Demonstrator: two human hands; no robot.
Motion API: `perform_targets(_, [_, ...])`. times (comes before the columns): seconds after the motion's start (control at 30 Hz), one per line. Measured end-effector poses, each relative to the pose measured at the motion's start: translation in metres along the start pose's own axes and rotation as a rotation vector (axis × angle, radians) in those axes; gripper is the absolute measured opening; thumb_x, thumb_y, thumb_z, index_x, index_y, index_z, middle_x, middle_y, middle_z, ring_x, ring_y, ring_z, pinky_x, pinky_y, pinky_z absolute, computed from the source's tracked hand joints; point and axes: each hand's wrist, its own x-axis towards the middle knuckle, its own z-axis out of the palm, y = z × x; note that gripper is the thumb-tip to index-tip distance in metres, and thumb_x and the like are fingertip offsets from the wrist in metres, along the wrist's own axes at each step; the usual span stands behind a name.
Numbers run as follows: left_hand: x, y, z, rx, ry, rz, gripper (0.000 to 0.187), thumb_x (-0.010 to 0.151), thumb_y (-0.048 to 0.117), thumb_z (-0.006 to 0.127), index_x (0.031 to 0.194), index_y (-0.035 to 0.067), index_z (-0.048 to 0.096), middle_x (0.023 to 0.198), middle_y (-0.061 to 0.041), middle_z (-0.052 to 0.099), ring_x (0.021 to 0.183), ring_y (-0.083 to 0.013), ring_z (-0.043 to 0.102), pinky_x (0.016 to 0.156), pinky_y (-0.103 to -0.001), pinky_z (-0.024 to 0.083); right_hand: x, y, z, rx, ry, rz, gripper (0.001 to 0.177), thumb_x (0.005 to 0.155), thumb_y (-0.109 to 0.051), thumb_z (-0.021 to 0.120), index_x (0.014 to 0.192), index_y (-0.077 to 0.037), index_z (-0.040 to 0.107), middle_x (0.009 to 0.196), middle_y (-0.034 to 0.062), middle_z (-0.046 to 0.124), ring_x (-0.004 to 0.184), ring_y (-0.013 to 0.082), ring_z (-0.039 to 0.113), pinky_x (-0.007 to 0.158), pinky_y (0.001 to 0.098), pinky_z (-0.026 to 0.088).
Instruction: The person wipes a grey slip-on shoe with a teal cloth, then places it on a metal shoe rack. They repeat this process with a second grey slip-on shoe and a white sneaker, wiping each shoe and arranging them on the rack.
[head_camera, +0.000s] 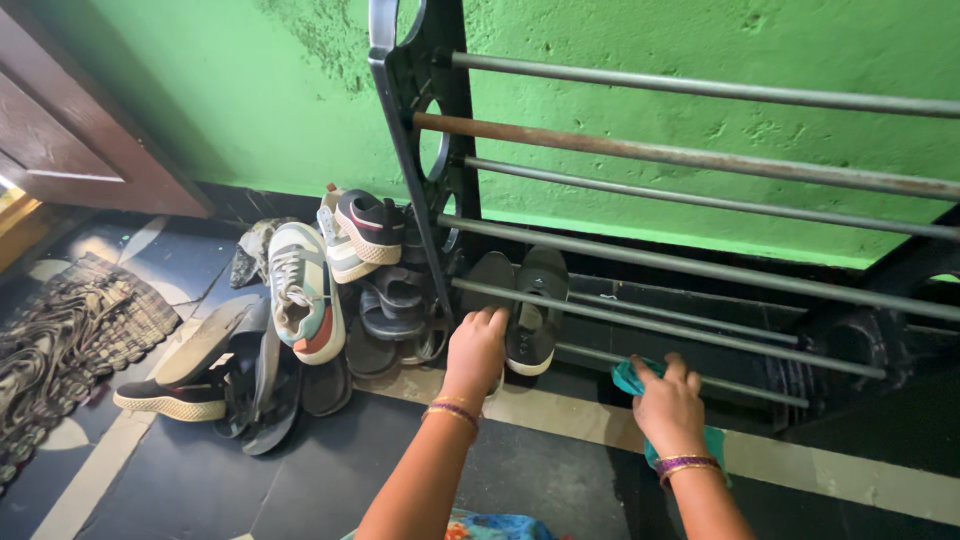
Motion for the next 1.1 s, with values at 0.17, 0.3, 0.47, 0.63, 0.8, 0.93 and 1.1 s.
perform_targets(0.17, [0.02,-0.003,0.013,-0.079,-0.188,-0.192,0.032,0.089,0.007,0.059,0.121,0.005,0.061,0.113,-0.023,0.068,0.104,-0.0404,0.066,0.089,-0.047,0.055,0.005,0.016,0.014,0.082,-0.086,-0.035,0.071,0.075,-0.014,0.075,0.139,-0.038,0.059,0.141,0.0126,0.054,0.122,0.0417,0.056,0.096,0.0456,0.054])
perform_targets(0.3, [0.008,0.001,-0.02,-0.337,-0.323,-0.073,0.073,0.074,0.015,0.072,0.14,0.0,0.046,0.15,-0.033,0.038,0.119,-0.0455,0.057,0.098,-0.045,0.052,0.007,0.021,0.02,0.081,-0.054,-0.062,0.069,0.075,-0.015,0.076,0.138,-0.038,0.06,0.137,0.0129,0.056,0.118,0.0405,0.058,0.098,0.0452,0.053])
perform_targets(0.47, [0.008,0.013,-0.07,0.026,-0.589,0.149,0.121,0.043,0.016,0.091,0.154,0.009,0.041,0.162,-0.029,0.022,0.137,-0.0455,0.042,0.108,-0.045,0.037,0.005,0.02,0.02,0.169,-0.049,-0.058,0.07,0.074,-0.012,0.075,0.138,-0.037,0.061,0.134,0.0133,0.057,0.114,0.0407,0.06,0.096,0.0447,0.054])
perform_targets(0.63, [0.024,0.021,-0.07,0.162,-0.512,0.258,0.088,0.057,0.003,0.079,0.141,0.014,0.055,0.155,-0.023,0.04,0.129,-0.0372,0.052,0.109,-0.041,0.042,0.006,0.016,0.017,0.177,-0.065,-0.03,0.071,0.074,-0.011,0.075,0.138,-0.037,0.06,0.134,0.0127,0.056,0.113,0.0407,0.06,0.096,0.0441,0.054])
perform_targets(0.8, [0.021,0.023,-0.058,0.269,-0.332,0.276,0.068,0.071,0.007,0.076,0.136,0.013,0.058,0.142,-0.019,0.052,0.123,-0.0337,0.053,0.102,-0.045,0.043,0.006,0.015,0.018,0.191,-0.017,-0.048,0.07,0.075,-0.01,0.074,0.138,-0.037,0.061,0.135,0.0127,0.056,0.115,0.0401,0.06,0.098,0.0439,0.054])
perform_targets(0.93, [0.001,0.023,-0.066,0.186,-0.351,0.045,0.076,0.066,0.011,0.076,0.139,0.011,0.056,0.12,-0.017,0.058,0.115,-0.0345,0.052,0.098,-0.048,0.04,0.006,0.015,0.018,0.192,-0.092,-0.001,0.07,0.076,-0.011,0.074,0.138,-0.039,0.059,0.14,0.0121,0.053,0.117,0.0408,0.059,0.097,0.044,0.054])
perform_targets(1.1, [-0.002,0.018,-0.069,0.182,-0.224,0.049,0.043,0.067,0.005,0.074,0.108,0.009,0.065,0.107,-0.008,0.068,0.119,-0.0307,0.055,0.092,-0.054,0.044,0.007,0.014,0.017,0.189,-0.122,0.019,0.071,0.077,-0.011,0.074,0.139,-0.04,0.058,0.142,0.0113,0.051,0.12,0.0411,0.058,0.098,0.044,0.054])
